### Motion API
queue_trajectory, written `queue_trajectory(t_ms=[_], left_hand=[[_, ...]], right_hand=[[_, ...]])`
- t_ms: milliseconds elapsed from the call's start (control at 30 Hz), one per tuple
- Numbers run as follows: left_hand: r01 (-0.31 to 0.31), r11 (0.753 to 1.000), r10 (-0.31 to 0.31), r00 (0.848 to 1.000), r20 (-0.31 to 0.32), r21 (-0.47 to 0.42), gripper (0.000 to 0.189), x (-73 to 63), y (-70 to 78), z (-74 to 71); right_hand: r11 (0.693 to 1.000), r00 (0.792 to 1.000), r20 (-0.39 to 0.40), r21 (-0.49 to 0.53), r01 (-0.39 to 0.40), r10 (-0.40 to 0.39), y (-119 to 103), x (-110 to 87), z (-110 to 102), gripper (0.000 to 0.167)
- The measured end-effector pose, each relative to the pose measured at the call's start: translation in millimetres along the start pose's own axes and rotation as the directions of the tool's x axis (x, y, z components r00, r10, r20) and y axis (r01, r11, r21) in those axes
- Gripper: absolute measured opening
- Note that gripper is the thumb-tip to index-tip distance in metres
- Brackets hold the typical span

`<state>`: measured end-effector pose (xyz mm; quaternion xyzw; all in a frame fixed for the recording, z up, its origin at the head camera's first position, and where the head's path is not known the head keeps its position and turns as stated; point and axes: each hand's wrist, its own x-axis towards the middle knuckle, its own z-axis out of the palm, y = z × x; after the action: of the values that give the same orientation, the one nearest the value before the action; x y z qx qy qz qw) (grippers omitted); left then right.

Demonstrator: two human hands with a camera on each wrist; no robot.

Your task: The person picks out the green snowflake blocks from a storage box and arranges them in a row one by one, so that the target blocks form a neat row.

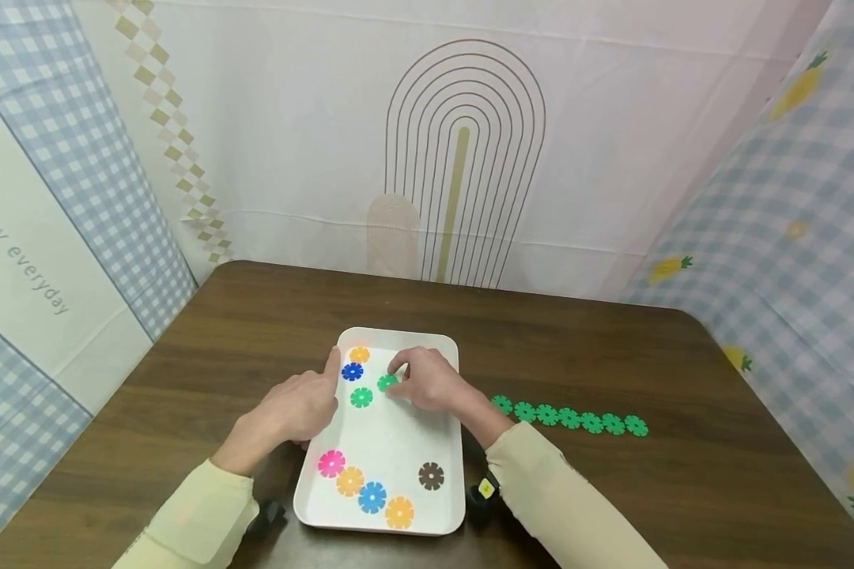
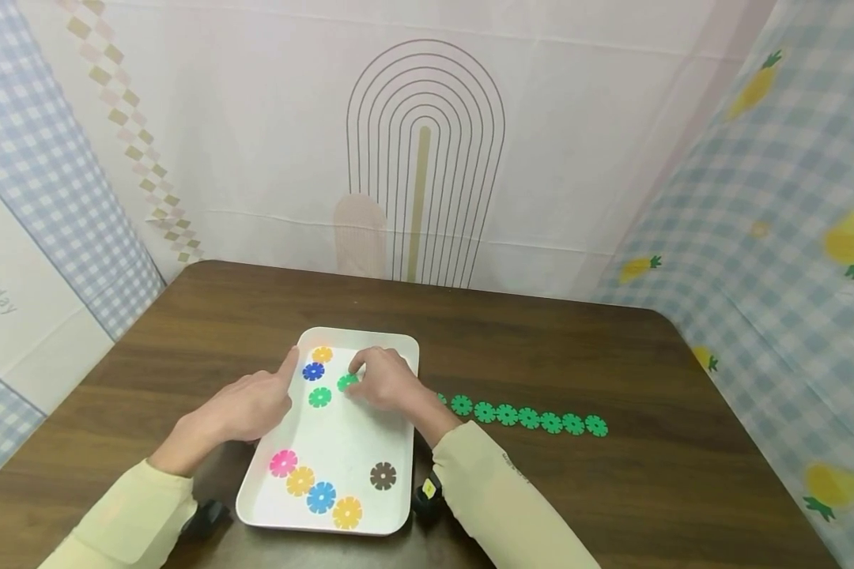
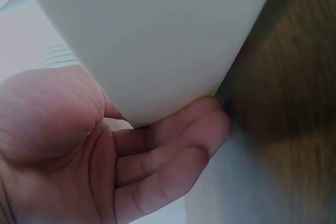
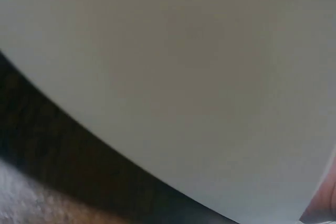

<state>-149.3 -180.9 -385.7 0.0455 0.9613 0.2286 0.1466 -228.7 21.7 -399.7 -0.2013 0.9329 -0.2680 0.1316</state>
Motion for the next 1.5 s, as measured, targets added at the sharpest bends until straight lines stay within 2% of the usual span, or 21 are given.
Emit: queue_trajectory(t_ms=[367, 700, 1033, 1333, 1500], left_hand=[[-0.001, 1.0, 0.001, 1.0, 0.002, -0.013, 0.087, -1.4, 1.6, 0.0], [-0.003, 1.0, 0.003, 1.0, -0.002, 0.007, 0.086, -0.1, 2.3, 0.2], [0.001, 1.0, -0.001, 1.0, -0.002, 0.011, 0.086, 0.1, 2.9, -0.8], [0.004, 1.0, -0.004, 1.0, -0.007, -0.001, 0.089, -3.1, 1.8, 0.2], [0.008, 1.0, -0.008, 1.0, -0.002, 0.004, 0.089, -4.2, 1.1, 0.6]], right_hand=[[1.0, 1.0, -0.017, -0.009, -0.002, 0.001, 2.2, 1.1, 1.9, 0.029], [0.995, 0.996, -0.039, -0.071, 0.076, -0.079, 3.5, -1.9, 3.6, 0.028], [0.99, 0.99, -0.025, -0.052, 0.134, -0.135, 4.1, -4.7, 1.9, 0.028], [0.99, 0.99, 0.004, -0.008, 0.14, -0.14, 4.9, -4.4, 1.1, 0.026], [0.987, 0.99, 0.034, 0.094, 0.133, -0.137, 5.7, -5.6, -1.4, 0.025]])
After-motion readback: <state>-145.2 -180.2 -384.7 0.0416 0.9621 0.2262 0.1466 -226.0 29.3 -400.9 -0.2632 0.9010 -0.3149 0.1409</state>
